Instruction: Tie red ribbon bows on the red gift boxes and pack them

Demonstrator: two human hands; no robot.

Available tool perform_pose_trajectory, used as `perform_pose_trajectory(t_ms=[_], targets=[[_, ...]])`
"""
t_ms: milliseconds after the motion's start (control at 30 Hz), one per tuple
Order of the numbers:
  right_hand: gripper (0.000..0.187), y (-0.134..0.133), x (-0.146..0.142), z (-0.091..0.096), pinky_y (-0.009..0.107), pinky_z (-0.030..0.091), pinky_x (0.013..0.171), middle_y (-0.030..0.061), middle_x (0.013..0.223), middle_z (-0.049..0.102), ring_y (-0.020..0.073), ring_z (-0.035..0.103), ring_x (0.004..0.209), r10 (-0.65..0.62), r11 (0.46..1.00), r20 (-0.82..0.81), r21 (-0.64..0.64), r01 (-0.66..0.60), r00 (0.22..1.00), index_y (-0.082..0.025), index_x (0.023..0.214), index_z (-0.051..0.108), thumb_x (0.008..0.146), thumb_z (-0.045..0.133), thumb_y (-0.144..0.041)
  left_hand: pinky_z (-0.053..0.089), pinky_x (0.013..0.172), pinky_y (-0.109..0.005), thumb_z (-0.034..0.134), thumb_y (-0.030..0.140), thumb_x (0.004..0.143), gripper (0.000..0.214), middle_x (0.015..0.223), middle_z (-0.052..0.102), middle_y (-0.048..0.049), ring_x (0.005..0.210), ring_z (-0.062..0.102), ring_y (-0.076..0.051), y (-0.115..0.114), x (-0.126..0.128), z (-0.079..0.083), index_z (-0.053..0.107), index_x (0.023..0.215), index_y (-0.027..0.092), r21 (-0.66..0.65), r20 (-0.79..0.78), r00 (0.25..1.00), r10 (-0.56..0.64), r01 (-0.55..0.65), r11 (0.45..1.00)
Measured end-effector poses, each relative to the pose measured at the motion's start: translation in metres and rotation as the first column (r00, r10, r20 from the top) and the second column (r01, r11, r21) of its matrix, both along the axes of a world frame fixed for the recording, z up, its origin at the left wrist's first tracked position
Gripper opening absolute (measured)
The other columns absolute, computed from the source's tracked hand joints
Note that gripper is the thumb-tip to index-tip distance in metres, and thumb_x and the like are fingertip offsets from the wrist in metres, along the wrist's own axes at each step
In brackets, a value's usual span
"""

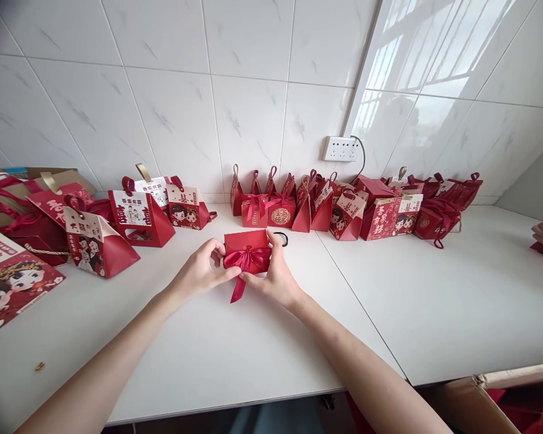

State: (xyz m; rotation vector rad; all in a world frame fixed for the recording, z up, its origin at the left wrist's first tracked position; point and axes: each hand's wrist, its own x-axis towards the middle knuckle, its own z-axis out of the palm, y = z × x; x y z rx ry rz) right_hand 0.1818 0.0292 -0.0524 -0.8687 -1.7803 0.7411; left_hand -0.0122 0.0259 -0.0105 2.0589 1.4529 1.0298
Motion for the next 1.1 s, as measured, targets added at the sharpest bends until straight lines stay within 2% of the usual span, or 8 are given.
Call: perform_pose_trajectory(t_ms=[167,267,467,600,767,933,1000,1100], targets=[[0.088,-0.001,-0.001,0.002,0.046,0.054,0.087,0.0160,0.141,0.030,0.0241,0.054,0.110,-0.009,0.999,-0.028,-0.045,0.007,1.000,-0.029,0.138,0.010,0.073,0.070,-0.035,0.041,0.061,-0.024,0.049,0.036,0.084,0.022,0.073,0.048,0.0022,0.062,0.047,-0.011,0.002,0.009,-0.015,0.040,0.070,0.021,0.198,0.005,1.000,-0.024,0.022,0.980],[0.090,-0.002,0.000,0.005,0.044,0.054,0.087,0.0159,0.143,0.027,0.0249,0.051,0.115,-0.012,0.997,-0.041,-0.081,0.008,0.999,-0.029,0.137,0.013,0.070,0.073,-0.034,0.040,0.061,-0.024,0.045,0.034,0.086,0.022,0.072,0.045,0.0019,0.062,0.045,-0.011,0.002,0.013,-0.021,0.040,0.069,0.021,0.259,0.060,0.998,-0.034,0.017,0.966],[0.082,0.000,0.001,0.006,0.043,0.053,0.090,0.0128,0.141,0.031,0.0220,0.053,0.112,0.068,0.993,-0.084,-0.092,-0.076,0.994,-0.030,0.135,0.018,0.072,0.070,-0.027,0.036,0.057,-0.023,0.042,0.038,0.087,0.027,0.064,0.039,0.0041,0.058,0.041,-0.011,-0.001,0.018,-0.020,0.035,0.067,0.022,0.077,0.259,0.966,0.006,-0.027,0.997],[0.074,0.000,0.001,0.005,0.042,0.054,0.088,0.0122,0.138,0.036,0.0231,0.050,0.117,0.088,0.991,-0.083,-0.093,-0.096,0.993,-0.030,0.132,0.023,0.073,0.068,-0.025,0.035,0.056,-0.023,0.042,0.039,0.086,0.028,0.061,0.035,0.0049,0.056,0.037,-0.011,-0.001,0.017,-0.019,0.033,0.065,0.022,0.046,0.288,0.956,0.055,-0.071,0.996],[0.076,-0.002,-0.001,0.006,0.044,0.054,0.089,0.0128,0.137,0.036,0.0224,0.051,0.116,0.100,0.987,-0.094,-0.114,-0.111,0.990,-0.030,0.132,0.021,0.073,0.069,-0.026,0.039,0.059,-0.024,0.053,0.037,0.082,0.025,0.069,0.041,0.0038,0.060,0.043,-0.011,-0.003,0.022,-0.024,0.037,0.070,0.022,0.184,0.198,0.972,0.126,-0.163,0.969],[0.078,-0.006,-0.004,0.008,0.045,0.053,0.093,0.0120,0.143,0.028,0.0246,0.039,0.130,0.140,0.979,-0.122,-0.130,-0.155,0.983,-0.032,0.131,0.021,0.071,0.072,-0.030,0.044,0.062,-0.026,0.068,0.033,0.072,0.029,0.080,0.044,0.0012,0.068,0.050,-0.013,-0.002,0.027,-0.026,0.042,0.076,0.022,0.284,0.194,0.962,0.190,-0.241,0.928],[0.067,-0.006,-0.004,0.007,0.044,0.052,0.094,0.0109,0.141,0.032,0.0233,0.039,0.130,0.153,0.977,-0.144,-0.127,-0.171,0.978,-0.031,0.123,0.027,0.073,0.071,-0.035,0.045,0.062,-0.025,0.070,0.030,0.071,0.030,0.081,0.044,0.0012,0.068,0.050,-0.013,-0.001,0.027,-0.027,0.042,0.077,0.021,0.283,0.218,0.957,0.193,-0.252,0.926],[0.032,-0.005,-0.002,0.007,0.040,0.055,0.088,0.0089,0.136,0.039,0.0207,0.048,0.122,0.096,0.976,-0.191,-0.173,-0.130,0.977,-0.026,0.096,0.037,0.083,0.058,-0.047,0.045,0.061,-0.025,0.071,0.028,0.071,0.029,0.082,0.044,0.0010,0.068,0.050,-0.012,0.001,0.026,-0.026,0.043,0.076,0.021,0.260,0.253,0.950,0.185,-0.250,0.933]])
